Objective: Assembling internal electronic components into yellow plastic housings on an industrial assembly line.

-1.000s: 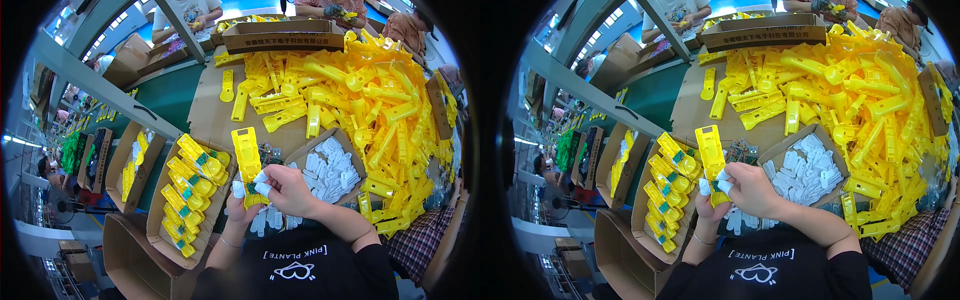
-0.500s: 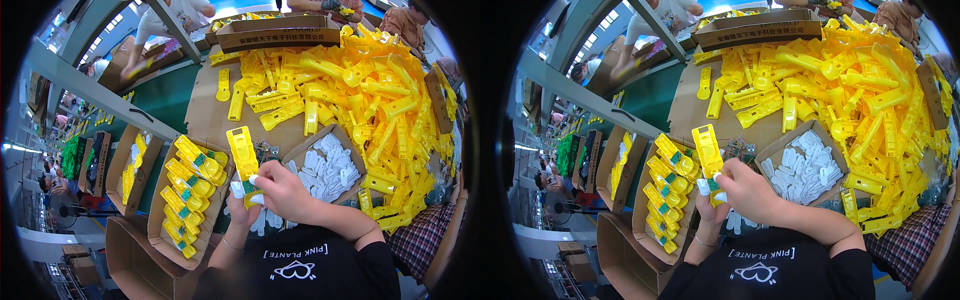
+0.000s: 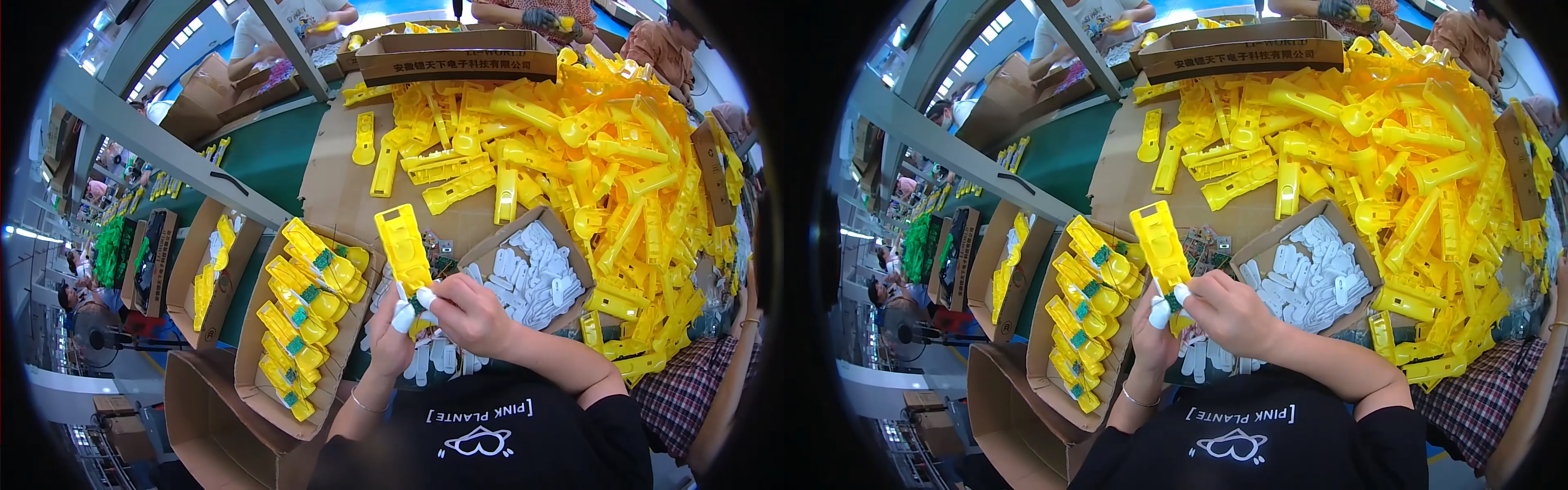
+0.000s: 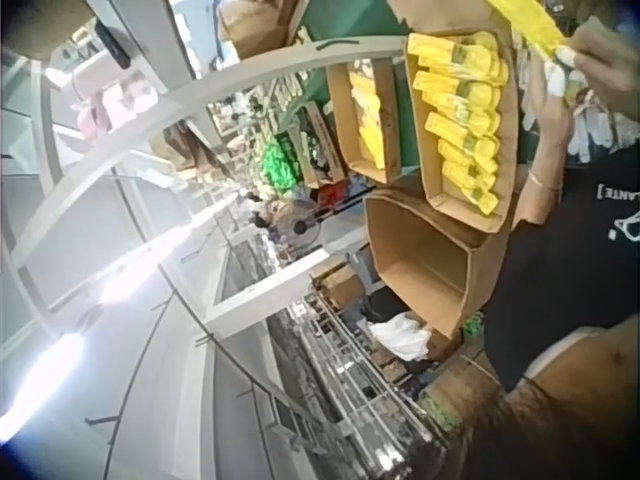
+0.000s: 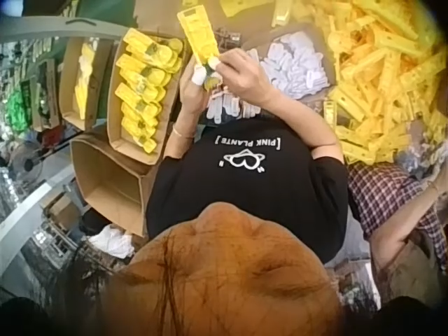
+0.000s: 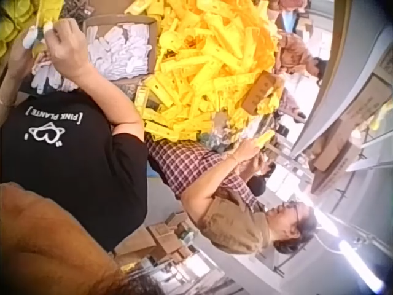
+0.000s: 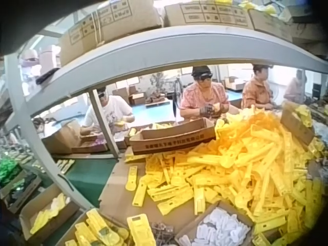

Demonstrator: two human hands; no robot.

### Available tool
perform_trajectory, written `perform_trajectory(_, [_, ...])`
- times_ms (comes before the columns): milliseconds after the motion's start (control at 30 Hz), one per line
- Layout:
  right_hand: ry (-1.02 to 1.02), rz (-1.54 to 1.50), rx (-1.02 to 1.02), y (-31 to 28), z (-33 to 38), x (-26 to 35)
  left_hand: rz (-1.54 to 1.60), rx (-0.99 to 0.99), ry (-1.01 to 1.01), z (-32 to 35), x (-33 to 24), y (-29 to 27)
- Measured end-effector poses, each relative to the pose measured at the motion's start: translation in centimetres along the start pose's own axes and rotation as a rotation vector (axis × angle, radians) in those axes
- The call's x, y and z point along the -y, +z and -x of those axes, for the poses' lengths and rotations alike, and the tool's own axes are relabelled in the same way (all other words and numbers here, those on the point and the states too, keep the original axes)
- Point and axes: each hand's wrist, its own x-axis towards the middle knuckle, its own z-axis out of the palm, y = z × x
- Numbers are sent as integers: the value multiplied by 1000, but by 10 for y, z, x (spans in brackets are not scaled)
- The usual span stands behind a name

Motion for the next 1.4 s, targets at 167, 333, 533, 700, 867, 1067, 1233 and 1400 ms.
perform_trajectory(167, [34,-63,-41,0,2,5,-53,28,-32,0,3,-2])
perform_trajectory(333, [194,-250,-19,-9,5,9,-114,78,34,4,3,-7])
perform_trajectory(533, [661,-1073,96,-14,12,2,-96,160,58,10,-10,7])
perform_trajectory(700, [712,-1241,13,-9,11,12,-134,81,158,15,-11,13])
perform_trajectory(867, [696,-1134,34,-1,12,6,-260,86,192,12,-11,3])
perform_trajectory(1067, [476,-853,680,-5,14,-7,47,232,-12,-6,-47,16])
perform_trajectory(1233, [813,-1244,644,-40,16,-20,-1176,134,350,-23,-60,-24])
perform_trajectory(1400, [220,-70,592,-54,-5,-38,-1361,217,332,-20,-59,-16])
